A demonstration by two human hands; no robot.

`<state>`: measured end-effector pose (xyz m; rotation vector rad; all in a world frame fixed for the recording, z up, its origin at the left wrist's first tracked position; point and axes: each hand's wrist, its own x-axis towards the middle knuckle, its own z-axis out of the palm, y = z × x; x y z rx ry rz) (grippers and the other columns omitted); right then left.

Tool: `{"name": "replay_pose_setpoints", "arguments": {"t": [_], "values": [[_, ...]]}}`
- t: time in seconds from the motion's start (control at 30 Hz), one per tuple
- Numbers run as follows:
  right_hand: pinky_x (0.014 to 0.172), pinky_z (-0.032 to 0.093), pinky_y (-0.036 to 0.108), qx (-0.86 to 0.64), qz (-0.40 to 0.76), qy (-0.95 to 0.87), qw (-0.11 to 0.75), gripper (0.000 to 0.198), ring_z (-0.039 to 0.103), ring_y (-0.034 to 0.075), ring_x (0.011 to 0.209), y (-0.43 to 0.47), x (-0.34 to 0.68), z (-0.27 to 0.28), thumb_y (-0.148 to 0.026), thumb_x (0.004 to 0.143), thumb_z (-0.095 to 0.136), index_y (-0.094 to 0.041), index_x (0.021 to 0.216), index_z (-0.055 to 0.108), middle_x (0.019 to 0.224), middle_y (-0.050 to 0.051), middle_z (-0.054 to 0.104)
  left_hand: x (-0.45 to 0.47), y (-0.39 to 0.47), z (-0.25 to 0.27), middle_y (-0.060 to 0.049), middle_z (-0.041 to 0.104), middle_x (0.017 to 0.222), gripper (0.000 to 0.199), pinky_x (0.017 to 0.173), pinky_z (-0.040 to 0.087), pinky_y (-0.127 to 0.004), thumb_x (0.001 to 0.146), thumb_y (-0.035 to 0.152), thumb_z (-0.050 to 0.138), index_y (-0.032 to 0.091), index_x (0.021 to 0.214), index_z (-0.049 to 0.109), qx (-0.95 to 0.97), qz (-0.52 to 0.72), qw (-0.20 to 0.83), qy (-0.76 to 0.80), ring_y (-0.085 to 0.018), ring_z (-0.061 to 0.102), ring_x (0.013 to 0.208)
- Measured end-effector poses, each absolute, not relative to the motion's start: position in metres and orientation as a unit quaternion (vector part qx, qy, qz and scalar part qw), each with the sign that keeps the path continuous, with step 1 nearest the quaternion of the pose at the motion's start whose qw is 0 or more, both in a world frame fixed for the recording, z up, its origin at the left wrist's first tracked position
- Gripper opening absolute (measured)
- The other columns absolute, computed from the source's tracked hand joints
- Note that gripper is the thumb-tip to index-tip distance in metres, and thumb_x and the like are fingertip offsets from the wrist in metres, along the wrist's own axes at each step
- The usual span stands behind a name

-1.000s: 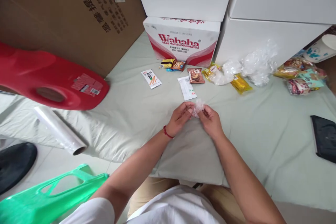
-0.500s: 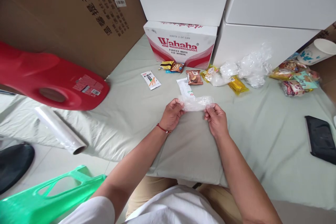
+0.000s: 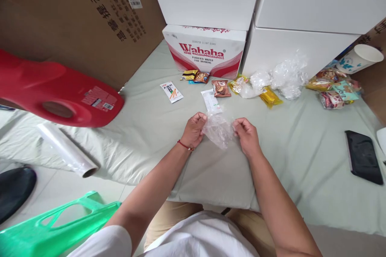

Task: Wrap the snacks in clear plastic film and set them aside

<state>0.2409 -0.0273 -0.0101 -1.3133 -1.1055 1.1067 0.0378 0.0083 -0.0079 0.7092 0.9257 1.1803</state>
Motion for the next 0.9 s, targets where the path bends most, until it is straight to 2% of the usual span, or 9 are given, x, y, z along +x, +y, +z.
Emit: {"name": "replay_pose_setpoints", "arguments": {"t": [0.13, 0.23, 0.33, 0.43, 0.53, 0.63, 0.7, 0.8, 0.9], "values": [[0.049, 0.036, 0.024, -0.533, 0.528, -0.347, 0.563, 0.04, 0.044, 0.012, 0.058, -0.019, 0.251, -0.009, -0.055, 0.07, 0.082, -0.023, 0.078, 0.059, 0.07, -0.003, 0.052, 0.033, 0.01, -0.006, 0.011, 0.045, 0.06, 0.062, 0.037, 0.021, -0.018, 0.056, 0.059, 0.098, 0.019, 0.076, 0.055, 0.305, 0.497, 0.715, 0.386, -0.002, 0.03, 0.045], [0.052, 0.038, 0.024, -0.623, 0.373, -0.365, 0.583, 0.038, 0.044, 0.012, 0.059, -0.023, 0.25, -0.004, -0.054, 0.074, 0.08, -0.022, 0.083, 0.061, 0.071, -0.003, 0.055, 0.034, 0.009, -0.006, 0.01, 0.044, 0.059, 0.061, 0.038, 0.024, -0.017, 0.059, 0.059, 0.096, 0.019, 0.078, 0.055, 0.314, 0.488, 0.722, 0.378, -0.003, 0.032, 0.045], [0.064, 0.046, 0.027, -0.646, 0.225, -0.449, 0.575, 0.035, 0.053, 0.014, 0.068, -0.034, 0.243, 0.004, -0.056, 0.09, 0.067, -0.022, 0.092, 0.065, 0.078, 0.0, 0.062, 0.037, 0.006, -0.006, 0.01, 0.046, 0.063, 0.06, 0.042, 0.033, -0.017, 0.061, 0.059, 0.096, 0.02, 0.081, 0.055, 0.323, 0.492, 0.718, 0.371, -0.004, 0.038, 0.048], [0.074, 0.051, 0.031, -0.589, 0.302, -0.557, 0.501, 0.041, 0.063, 0.019, 0.084, -0.042, 0.229, 0.009, -0.061, 0.09, 0.068, -0.025, 0.109, 0.071, 0.094, 0.004, 0.07, 0.039, 0.002, -0.004, 0.009, 0.049, 0.067, 0.06, 0.049, 0.04, -0.018, 0.06, 0.055, 0.098, 0.02, 0.082, 0.054, 0.336, 0.472, 0.738, 0.345, -0.004, 0.043, 0.052], [0.074, 0.052, 0.032, -0.588, 0.36, -0.564, 0.454, 0.039, 0.063, 0.019, 0.08, -0.042, 0.224, 0.008, -0.058, 0.083, 0.077, -0.024, 0.101, 0.075, 0.091, 0.004, 0.072, 0.038, 0.0, -0.001, 0.009, 0.051, 0.067, 0.059, 0.05, 0.038, -0.019, 0.058, 0.048, 0.1, 0.019, 0.082, 0.054, 0.351, 0.458, 0.75, 0.325, -0.004, 0.045, 0.054], [0.066, 0.048, 0.028, -0.599, 0.395, -0.469, 0.515, 0.031, 0.056, 0.014, 0.067, -0.039, 0.238, 0.008, -0.053, 0.084, 0.078, -0.023, 0.09, 0.074, 0.077, 0.0, 0.067, 0.035, 0.002, 0.001, 0.009, 0.052, 0.066, 0.058, 0.051, 0.036, -0.018, 0.057, 0.043, 0.101, 0.019, 0.083, 0.055, 0.351, 0.469, 0.743, 0.324, -0.004, 0.046, 0.053], [0.065, 0.047, 0.025, -0.573, 0.421, -0.414, 0.569, 0.032, 0.057, 0.013, 0.069, -0.039, 0.254, 0.013, -0.051, 0.079, 0.083, -0.023, 0.088, 0.072, 0.079, -0.001, 0.066, 0.033, 0.004, 0.002, 0.009, 0.052, 0.065, 0.057, 0.054, 0.038, -0.018, 0.058, 0.042, 0.101, 0.019, 0.085, 0.056, 0.345, 0.484, 0.738, 0.318, -0.004, 0.047, 0.054], [0.064, 0.049, 0.026, -0.543, 0.428, -0.413, 0.593, 0.031, 0.059, 0.013, 0.07, -0.05, 0.27, 0.025, -0.05, 0.08, 0.083, -0.023, 0.088, 0.07, 0.087, 0.001, 0.069, 0.032, 0.005, 0.003, 0.007, 0.055, 0.07, 0.056, 0.05, 0.035, -0.017, 0.066, 0.055, 0.094, 0.02, 0.088, 0.057, 0.331, 0.486, 0.742, 0.323, -0.006, 0.053, 0.056], [0.072, 0.054, 0.031, -0.55, 0.35, -0.528, 0.544, 0.02, 0.064, 0.016, 0.076, -0.07, 0.263, 0.034, -0.045, 0.09, 0.074, -0.025, 0.093, 0.074, 0.096, 0.003, 0.072, 0.033, 0.003, 0.003, 0.001, 0.063, 0.08, 0.064, 0.044, 0.035, -0.02, 0.071, 0.077, 0.078, 0.021, 0.098, 0.06, 0.315, 0.432, 0.769, 0.351, -0.011, 0.06, 0.058]]}}
